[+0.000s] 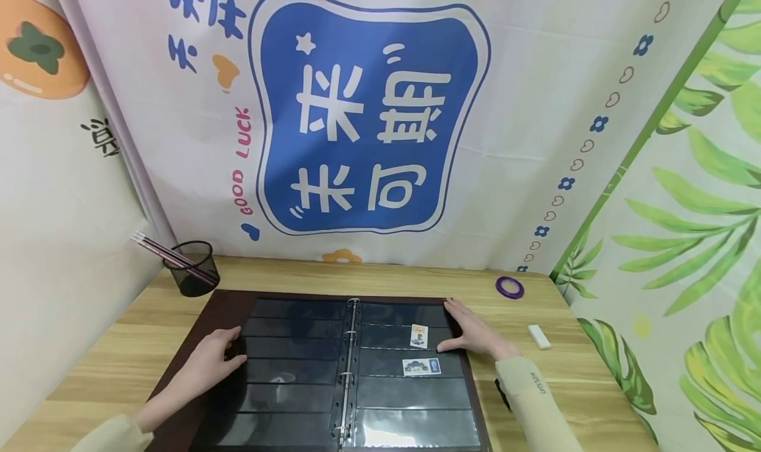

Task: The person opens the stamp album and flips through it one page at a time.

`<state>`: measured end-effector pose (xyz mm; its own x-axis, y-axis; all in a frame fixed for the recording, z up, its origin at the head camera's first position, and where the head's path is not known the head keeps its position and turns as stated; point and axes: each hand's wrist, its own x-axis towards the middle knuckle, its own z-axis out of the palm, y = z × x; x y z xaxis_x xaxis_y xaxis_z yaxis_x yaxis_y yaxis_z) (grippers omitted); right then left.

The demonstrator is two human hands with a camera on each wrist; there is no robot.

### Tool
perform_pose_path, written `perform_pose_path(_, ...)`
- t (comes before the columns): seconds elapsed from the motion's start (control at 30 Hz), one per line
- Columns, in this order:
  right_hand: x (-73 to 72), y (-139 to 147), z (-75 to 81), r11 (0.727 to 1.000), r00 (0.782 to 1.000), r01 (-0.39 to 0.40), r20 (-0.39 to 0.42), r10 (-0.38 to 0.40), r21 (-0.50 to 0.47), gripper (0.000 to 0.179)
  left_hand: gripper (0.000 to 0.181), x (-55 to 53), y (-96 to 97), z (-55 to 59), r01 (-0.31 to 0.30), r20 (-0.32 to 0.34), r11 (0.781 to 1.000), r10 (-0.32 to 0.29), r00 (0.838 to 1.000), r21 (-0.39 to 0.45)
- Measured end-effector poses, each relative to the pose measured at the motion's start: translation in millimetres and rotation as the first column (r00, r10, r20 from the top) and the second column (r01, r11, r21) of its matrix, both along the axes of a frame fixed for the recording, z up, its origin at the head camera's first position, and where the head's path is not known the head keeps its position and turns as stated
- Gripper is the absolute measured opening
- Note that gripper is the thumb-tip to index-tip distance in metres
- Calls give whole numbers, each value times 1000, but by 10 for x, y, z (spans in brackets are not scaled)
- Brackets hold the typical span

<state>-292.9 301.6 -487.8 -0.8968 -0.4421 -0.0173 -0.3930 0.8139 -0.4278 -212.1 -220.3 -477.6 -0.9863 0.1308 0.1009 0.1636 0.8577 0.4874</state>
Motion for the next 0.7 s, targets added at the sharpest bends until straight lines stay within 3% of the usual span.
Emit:
perform_pose_path(0.13, -2, 26, -6, 1000, 1000, -15, -2, 15, 17, 111, 70, 35, 41, -85, 59, -94, 992, -70, 993, -110)
perform_pose_path(0.37, 14, 18, 12, 999, 999, -32, -22, 33, 42, 114, 93, 54, 24, -148, 191, -155, 959, -225, 962, -210)
perform_pose_path(0.53, 7, 28, -4, 996, 999, -37, -35, 40, 75, 113, 87, 63, 12, -146, 225, -120, 925, -272, 955, -307)
perform_pose_path(0.7, -9, 23, -30, 997, 1000, -20, -14, 21, 76, 111, 85, 73, 2, -133, 255, -57, 909, -289, 956, -329)
